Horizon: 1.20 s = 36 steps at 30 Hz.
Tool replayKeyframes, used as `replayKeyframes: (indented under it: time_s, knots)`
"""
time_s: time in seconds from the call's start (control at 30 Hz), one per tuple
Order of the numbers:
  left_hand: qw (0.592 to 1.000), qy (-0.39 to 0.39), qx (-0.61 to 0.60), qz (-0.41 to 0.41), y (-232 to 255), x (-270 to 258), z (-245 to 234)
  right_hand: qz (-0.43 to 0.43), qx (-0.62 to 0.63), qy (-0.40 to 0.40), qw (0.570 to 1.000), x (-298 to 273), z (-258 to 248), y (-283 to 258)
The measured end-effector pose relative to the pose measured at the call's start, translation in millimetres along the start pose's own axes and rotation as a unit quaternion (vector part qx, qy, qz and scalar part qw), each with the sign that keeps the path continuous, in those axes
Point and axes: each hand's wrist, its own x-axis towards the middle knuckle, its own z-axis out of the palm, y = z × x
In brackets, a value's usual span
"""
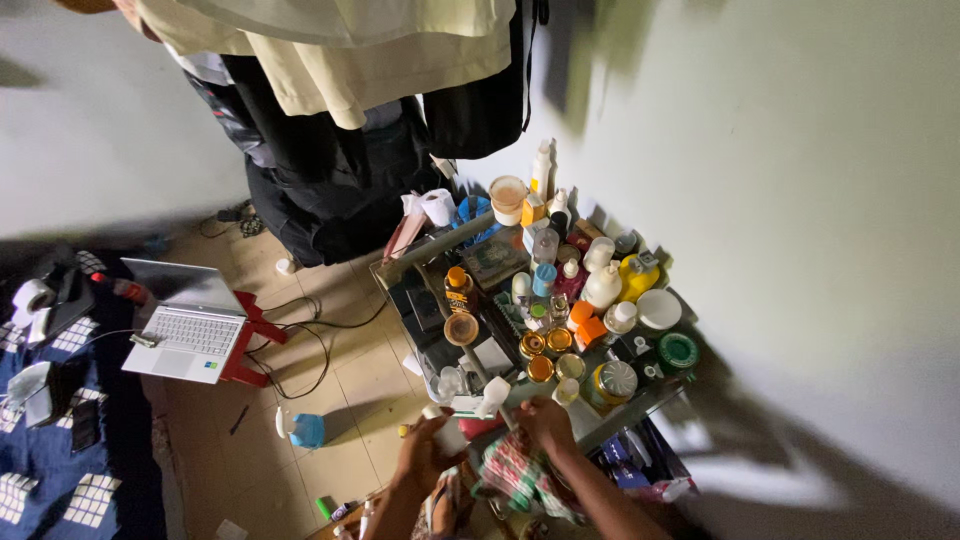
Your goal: The person cleans various bottles and jars with a cloth and organizes them on a tiered cart.
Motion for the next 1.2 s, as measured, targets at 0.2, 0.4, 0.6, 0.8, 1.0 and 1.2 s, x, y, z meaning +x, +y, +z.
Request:
replayKeyframes:
  time_s: [0.2, 0.4, 0.6, 0.8, 1.0, 1.2]
  knots:
    - [0.989, 0.013, 0.133, 0.062, -4, 81, 4, 0.003, -0.065, 0.041, 0.997, -10, 1, 8]
    - [0.932, -0.052, 0.209, 0.292, 5, 176, 25, -0.056, -0.104, 0.095, 0.988, 16, 19, 38]
    - [0.873, -0.066, 0.406, 0.263, 54, 159, 58, 0.038, -0.064, 0.073, 0.995, 21, 19, 25]
    - [0.770, -0.140, 0.491, 0.383, 66, 162, 56, 0.063, -0.027, 0.061, 0.996, 17, 24, -5]
    - [0.789, -0.176, 0.489, 0.327, 74, 162, 47, 0.036, -0.073, 0.077, 0.994, 23, 31, -18]
    - [0.716, -0.169, 0.500, 0.457, 70, 175, 34, 0.031, -0.067, 0.073, 0.995, 29, 32, -26]
